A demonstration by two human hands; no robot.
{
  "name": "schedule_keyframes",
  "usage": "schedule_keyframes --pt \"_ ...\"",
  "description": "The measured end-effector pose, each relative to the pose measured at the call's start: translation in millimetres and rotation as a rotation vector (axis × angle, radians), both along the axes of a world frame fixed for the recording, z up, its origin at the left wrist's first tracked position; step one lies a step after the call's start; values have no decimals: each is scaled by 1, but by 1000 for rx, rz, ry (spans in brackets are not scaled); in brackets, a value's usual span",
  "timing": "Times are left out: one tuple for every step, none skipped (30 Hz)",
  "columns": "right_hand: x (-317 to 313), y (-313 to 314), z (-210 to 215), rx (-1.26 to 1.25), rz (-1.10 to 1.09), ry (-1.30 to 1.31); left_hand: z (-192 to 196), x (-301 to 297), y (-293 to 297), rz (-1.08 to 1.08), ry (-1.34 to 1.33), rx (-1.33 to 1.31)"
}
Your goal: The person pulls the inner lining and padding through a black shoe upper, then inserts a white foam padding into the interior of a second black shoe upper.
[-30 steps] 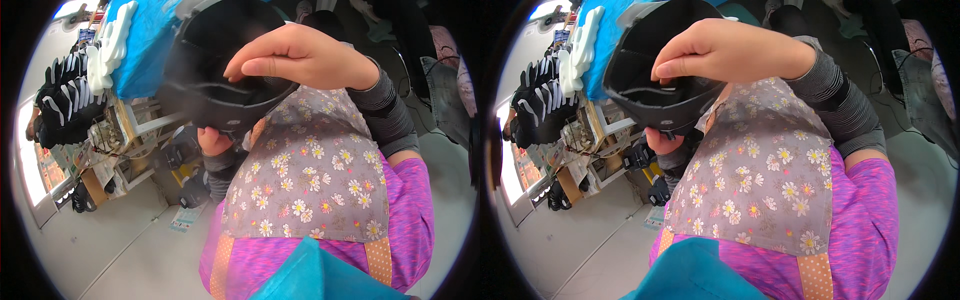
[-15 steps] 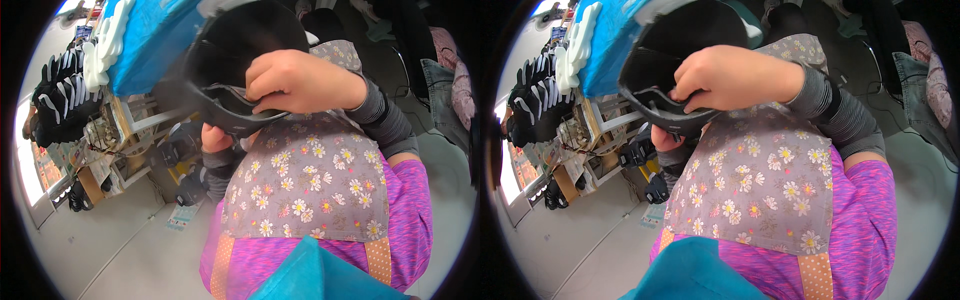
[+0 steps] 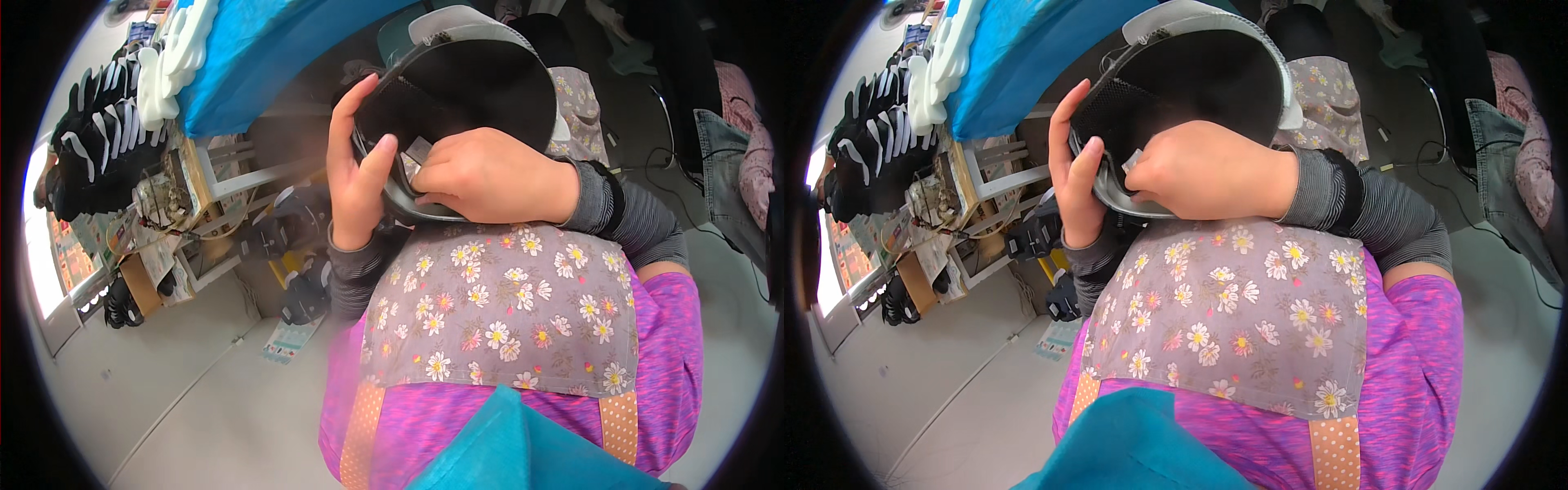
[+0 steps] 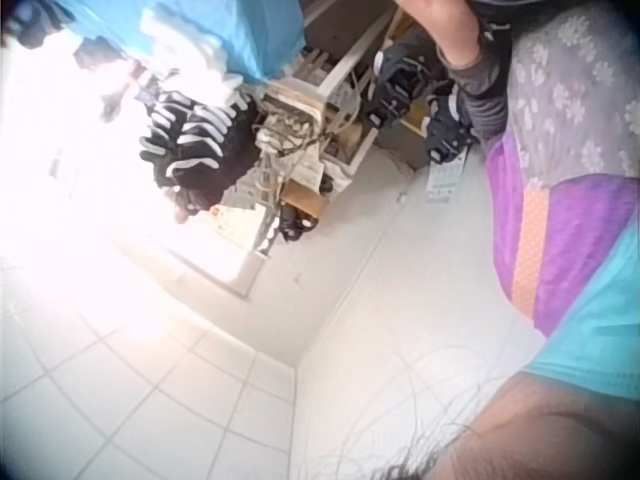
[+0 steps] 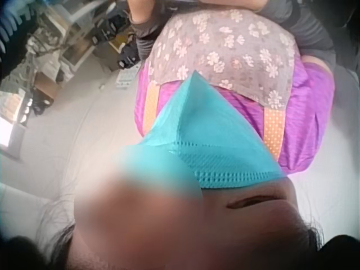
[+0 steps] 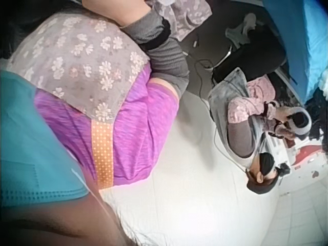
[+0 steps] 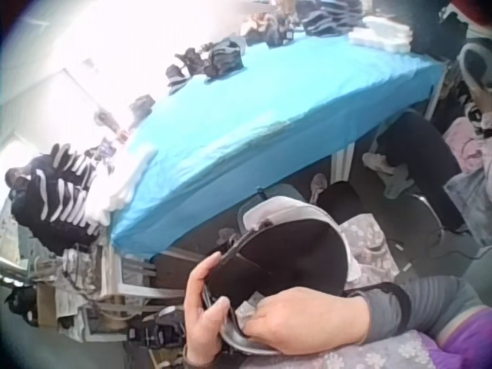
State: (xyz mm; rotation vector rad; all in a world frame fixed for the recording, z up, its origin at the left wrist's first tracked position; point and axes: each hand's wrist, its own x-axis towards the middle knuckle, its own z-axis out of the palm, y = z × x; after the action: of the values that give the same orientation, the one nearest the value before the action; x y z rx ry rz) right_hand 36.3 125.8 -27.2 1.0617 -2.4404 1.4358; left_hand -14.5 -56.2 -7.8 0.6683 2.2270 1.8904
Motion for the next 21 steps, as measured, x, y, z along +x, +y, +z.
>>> schedule_keyframes --pt "1 1 -2 17 -21 -34 -5 2 0 1 -2 0" --pt "1 2 -3 17 -20 -36 -12 6 -1 -23 -72 144" --pt "3 3 -3 -52 -43 -123 -14 11 0 -46 -145 286" --pt "5 4 -4 -120 -66 -210 -8 15 3 20 -143 210" --pt "5 6 -5 -123 -64 -217 -9 16 3 23 -149 207" --pt "1 7 -7 -205 -113 -402 -9 14 1 6 -132 165" --pt "-2 9 -9 -286 -162 -586 -10 12 0 -10 -114 124" --pt "-4 11 -17 -320 -204 -700 -12 13 0 -14 -70 97" --pt "-9 13 -26 -323 -216 -822 -12 12 0 -12 -70 95" --pt "-12 13 -33 -428 -281 -917 -13 12 -1 -59 -44 56" --pt "-15 12 -37 -532 -347 -1009 -14 11 -1 -107 -18 18" --pt "-18 11 -39 -586 -364 -1076 -15 10 0 -135 28 -30" --pt "-17 10 -40 -581 -362 -1080 -16 8 2 -130 24 -27" --pt "-15 8 -41 -570 -286 -1002 -19 6 5 -77 -14 36" --pt "-12 7 -41 -560 -214 -925 -23 1 8 -28 -56 99" --pt "-8 1 -30 -593 -168 -827 -25 -4 11 -10 4 49" --pt "-5 -3 -21 -576 -176 -750 -20 2 19 -2 -122 88" --pt "-5 0 -9 -503 -155 -726 -23 -2 18 -1 -37 45" --pt "-6 3 -2 -429 -134 -701 -27 -7 18 0 48 3" --pt "-5 2 -2 -426 -132 -702 -29 -8 17 3 47 5" --pt "-2 3 -2 -444 -122 -685 -30 -8 16 26 -23 30"
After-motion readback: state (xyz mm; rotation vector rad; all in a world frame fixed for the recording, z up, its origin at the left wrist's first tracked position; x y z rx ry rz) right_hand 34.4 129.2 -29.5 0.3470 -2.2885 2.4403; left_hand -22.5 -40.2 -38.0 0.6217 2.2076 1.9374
